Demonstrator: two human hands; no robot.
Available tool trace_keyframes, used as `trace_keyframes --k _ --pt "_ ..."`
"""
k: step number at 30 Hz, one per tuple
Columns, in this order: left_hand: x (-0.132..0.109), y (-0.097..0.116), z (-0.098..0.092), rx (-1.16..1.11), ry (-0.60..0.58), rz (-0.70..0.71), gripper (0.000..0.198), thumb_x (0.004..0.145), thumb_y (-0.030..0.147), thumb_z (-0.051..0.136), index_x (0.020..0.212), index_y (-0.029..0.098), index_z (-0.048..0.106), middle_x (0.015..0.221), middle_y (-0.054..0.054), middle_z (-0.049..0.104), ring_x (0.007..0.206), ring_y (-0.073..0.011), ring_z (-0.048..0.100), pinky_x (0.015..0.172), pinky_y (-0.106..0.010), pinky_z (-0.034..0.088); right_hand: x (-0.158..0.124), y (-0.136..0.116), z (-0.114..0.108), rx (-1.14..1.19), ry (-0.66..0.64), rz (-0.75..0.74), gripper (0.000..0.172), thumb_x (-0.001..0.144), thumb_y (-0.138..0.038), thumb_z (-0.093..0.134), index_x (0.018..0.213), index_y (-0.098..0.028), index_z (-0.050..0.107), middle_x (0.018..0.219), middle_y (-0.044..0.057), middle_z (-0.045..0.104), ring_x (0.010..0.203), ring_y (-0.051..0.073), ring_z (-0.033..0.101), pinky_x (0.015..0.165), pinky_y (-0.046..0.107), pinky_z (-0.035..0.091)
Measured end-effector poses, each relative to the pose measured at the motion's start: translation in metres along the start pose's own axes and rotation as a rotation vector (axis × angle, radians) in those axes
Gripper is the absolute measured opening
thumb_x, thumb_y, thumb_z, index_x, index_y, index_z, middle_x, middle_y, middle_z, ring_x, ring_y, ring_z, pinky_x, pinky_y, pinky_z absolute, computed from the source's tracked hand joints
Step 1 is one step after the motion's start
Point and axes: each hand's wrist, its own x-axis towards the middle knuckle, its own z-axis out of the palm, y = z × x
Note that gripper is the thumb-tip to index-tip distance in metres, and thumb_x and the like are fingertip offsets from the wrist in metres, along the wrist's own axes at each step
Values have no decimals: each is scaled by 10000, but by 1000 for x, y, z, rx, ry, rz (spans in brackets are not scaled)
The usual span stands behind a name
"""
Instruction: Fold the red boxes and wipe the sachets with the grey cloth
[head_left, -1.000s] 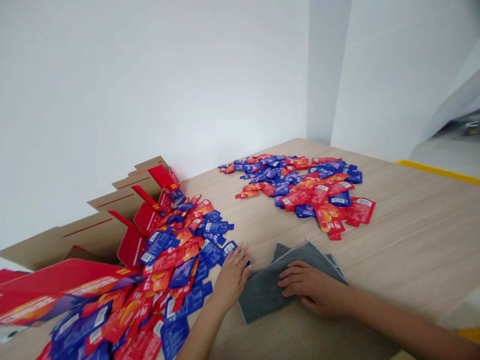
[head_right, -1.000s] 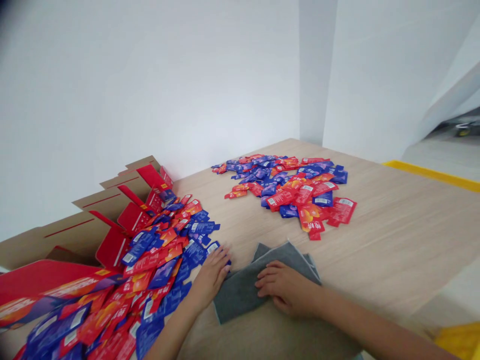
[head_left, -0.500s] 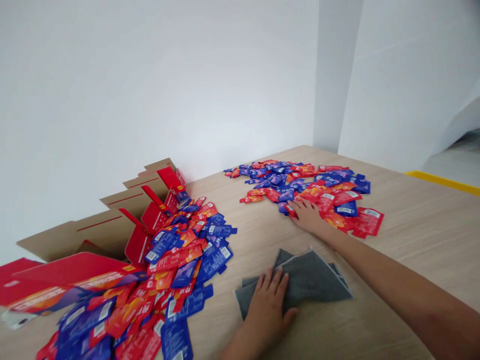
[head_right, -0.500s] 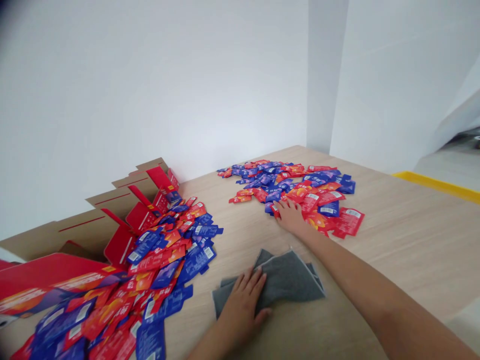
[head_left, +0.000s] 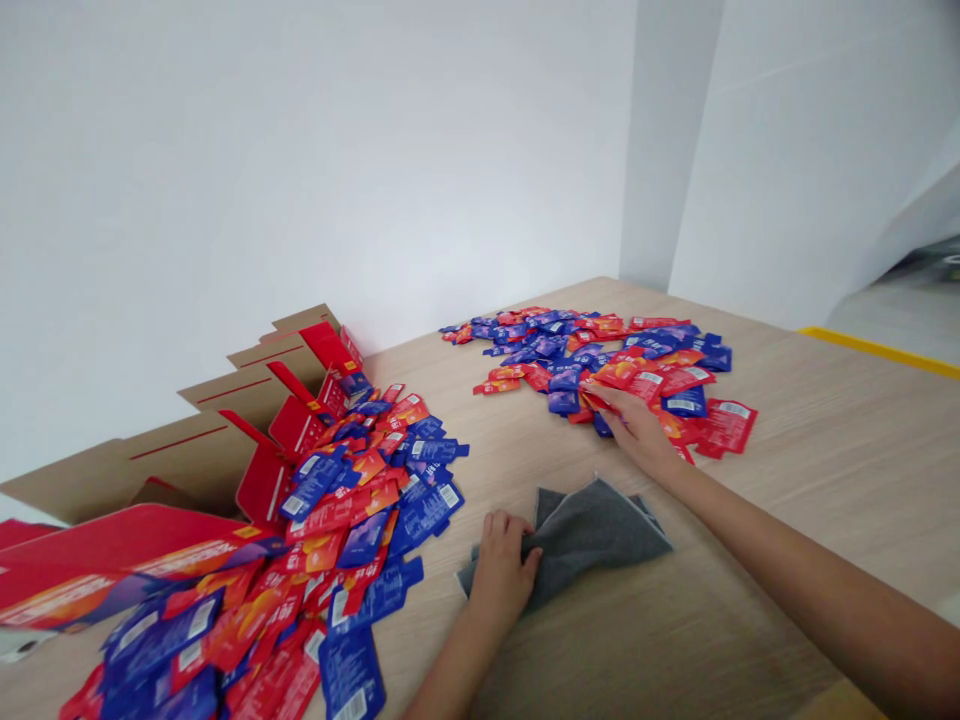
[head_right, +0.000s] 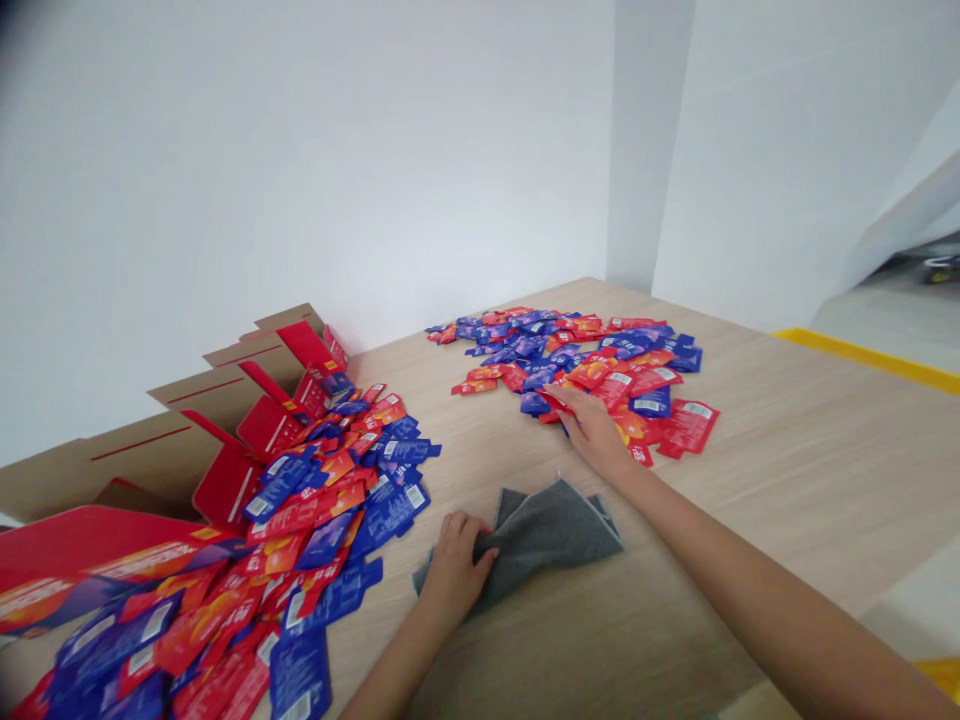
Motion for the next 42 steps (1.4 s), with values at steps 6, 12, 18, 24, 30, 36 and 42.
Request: trace_keyframes --k 6,12,18,24,30,36,42 --pt "-4 5 -15 54 140 252 191 753 32 537 858 190 519 887 -41 541 873 -204 484 752 -351 457 -16 -23 -17 308 173 334 354 899 -483 423 879 -197 633 765 25 671 679 208 618 619 327 503" --pt "-23 7 -32 98 257 317 214 812 24 409 906 189 508 899 -58 545 861 -198 506 786 -366 450 -14 -21 -17 173 -35 76 331 927 -370 371 1121 -213 589 1037 72 662 951 226 603 829 381 479" --pt "-52 8 -22 30 -17 243 243 743 56 508 942 195 518 934 -54 582 901 -208 536 809 -370 467 -32 -7 23 -144 -525 -352 413 845 -98 430 1187 -277 576 1298 47 539 1253 231 397 1024 476 309" --pt "-46 8 -13 1 47 139 332 738 39 492 1023 200 548 1034 -76 562 980 -207 524 838 -364 464 -46 -18 33 -235 -559 -226 535 746 6 435 1241 -172 535 1366 128 455 1297 283 328 1017 513 309" --pt "-19 14 -25 -188 25 89 204 890 195 413 787 192 589 746 -19 605 728 -148 562 667 -265 455 -56 -93 -4 240 -618 -266 340 899 -298 453 1216 -212 541 1188 95 598 1111 196 525 951 381 422" --pt "-4 33 -55 -282 259 208 156 888 208 430 808 184 561 853 -37 607 832 -147 561 754 -271 453 -62 -114 -3 206 -459 -53 399 866 -209 433 1260 -231 487 1139 93 632 1013 227 595 859 390 469" --pt "5 17 -63 -137 234 233 44 766 163 578 794 197 574 899 -39 608 891 -181 552 784 -311 444 -21 -127 -25 275 -244 -34 257 858 -199 426 1024 -250 615 893 34 681 825 203 631 713 311 486"
